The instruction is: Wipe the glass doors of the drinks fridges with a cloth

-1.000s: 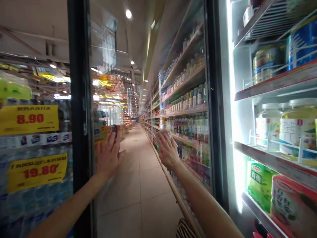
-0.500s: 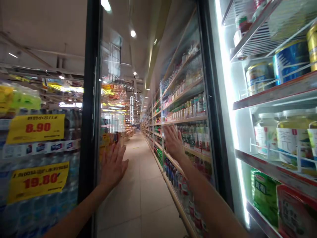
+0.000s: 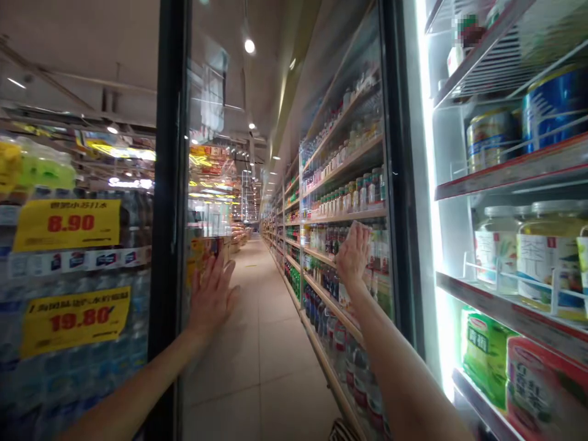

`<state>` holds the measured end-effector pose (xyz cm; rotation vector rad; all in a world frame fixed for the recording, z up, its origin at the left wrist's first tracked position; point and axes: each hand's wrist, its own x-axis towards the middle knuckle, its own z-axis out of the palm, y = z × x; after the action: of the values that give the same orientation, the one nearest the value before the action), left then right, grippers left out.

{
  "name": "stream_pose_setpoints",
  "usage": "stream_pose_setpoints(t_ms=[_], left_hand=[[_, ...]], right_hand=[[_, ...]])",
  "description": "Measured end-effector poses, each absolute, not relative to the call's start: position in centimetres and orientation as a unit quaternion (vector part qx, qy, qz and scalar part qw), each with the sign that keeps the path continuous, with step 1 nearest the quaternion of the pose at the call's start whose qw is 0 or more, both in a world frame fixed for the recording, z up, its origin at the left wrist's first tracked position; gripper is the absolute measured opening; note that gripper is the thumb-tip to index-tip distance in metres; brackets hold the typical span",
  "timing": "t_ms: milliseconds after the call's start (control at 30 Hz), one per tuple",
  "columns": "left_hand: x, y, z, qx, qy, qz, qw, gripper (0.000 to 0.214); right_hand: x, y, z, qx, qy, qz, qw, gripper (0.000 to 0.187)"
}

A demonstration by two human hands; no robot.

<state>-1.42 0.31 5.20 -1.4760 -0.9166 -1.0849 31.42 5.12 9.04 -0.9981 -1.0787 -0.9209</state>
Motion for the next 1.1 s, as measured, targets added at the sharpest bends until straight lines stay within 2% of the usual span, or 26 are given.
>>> stream_pose_setpoints(t_ms=[133,167,200,300,367,500,533,567,667,700,767,867,900,933,1033,1100], left_hand=[[-1.4,0.5,5.1,-0.623,-0.387,-0.46,0.5,0.052],[-1.4,0.5,5.1,-0.624,-0.39,-0.462,0.494,0.053],[-1.4,0.5,5.1,-0.627,-0.391,-0.463,0.489,0.053],[-1.3,0.4,5.1,-0.634,-0.391,-0.466,0.478,0.054],[-1.3,0.3,5.1,-0.637,-0.392,-0.464,0.475,0.054],[-1.3,0.1,5.1,-0.64,-0.396,-0.457,0.474,0.054],[-1.3,0.0,5.2,-0.642,-0.396,-0.456,0.473,0.054],[-1.2,-0.1,5.2,-0.642,-0.397,-0.456,0.473,0.054],[-1.2,-0.1,5.1,-0.636,-0.399,-0.455,0.479,0.053],[-1.2,-0.1,5.1,-0.632,-0.4,-0.455,0.483,0.052],[-1.2,-0.1,5.1,-0.627,-0.4,-0.454,0.491,0.05],[-1.3,0.0,5.1,-0.626,-0.395,-0.452,0.498,0.048],[-1.3,0.0,5.1,-0.626,-0.394,-0.451,0.499,0.048],[-1.4,0.0,5.1,-0.626,-0.394,-0.45,0.5,0.048],[-1.4,0.0,5.1,-0.625,-0.396,-0.445,0.504,0.048],[-1.4,0.0,5.0,-0.627,-0.399,-0.444,0.501,0.048]], right_hand=[[29.1,4.6,9.0,-0.344,-0.656,-0.471,0.479,0.053],[28.7,4.5,9.2,-0.334,-0.67,-0.474,0.463,0.052],[28.4,4.4,9.6,-0.344,-0.658,-0.469,0.478,0.051],[27.4,4.2,10.7,-0.411,-0.546,-0.422,0.596,0.054],[26.2,4.0,11.0,-0.411,-0.541,-0.414,0.606,0.054],[23.8,3.3,10.6,-0.286,-0.72,-0.472,0.421,0.052],[23.6,3.3,10.6,-0.283,-0.728,-0.473,0.407,0.053],[23.5,3.3,10.8,-0.305,-0.71,-0.466,0.431,0.053],[23.4,3.5,11.0,-0.414,-0.576,-0.409,0.574,0.056],[23.1,3.5,10.8,-0.419,-0.564,-0.405,0.585,0.056],[22.3,3.4,9.8,-0.365,-0.625,-0.441,0.531,0.056],[21.5,3.4,8.4,-0.242,-0.738,-0.5,0.384,0.055],[21.6,3.4,8.3,-0.233,-0.746,-0.502,0.37,0.055],[21.9,3.6,8.4,-0.251,-0.733,-0.497,0.39,0.055],[22.8,3.9,8.8,-0.368,-0.605,-0.449,0.545,0.056],[22.7,3.8,8.2,-0.381,-0.585,-0.443,0.563,0.057]])
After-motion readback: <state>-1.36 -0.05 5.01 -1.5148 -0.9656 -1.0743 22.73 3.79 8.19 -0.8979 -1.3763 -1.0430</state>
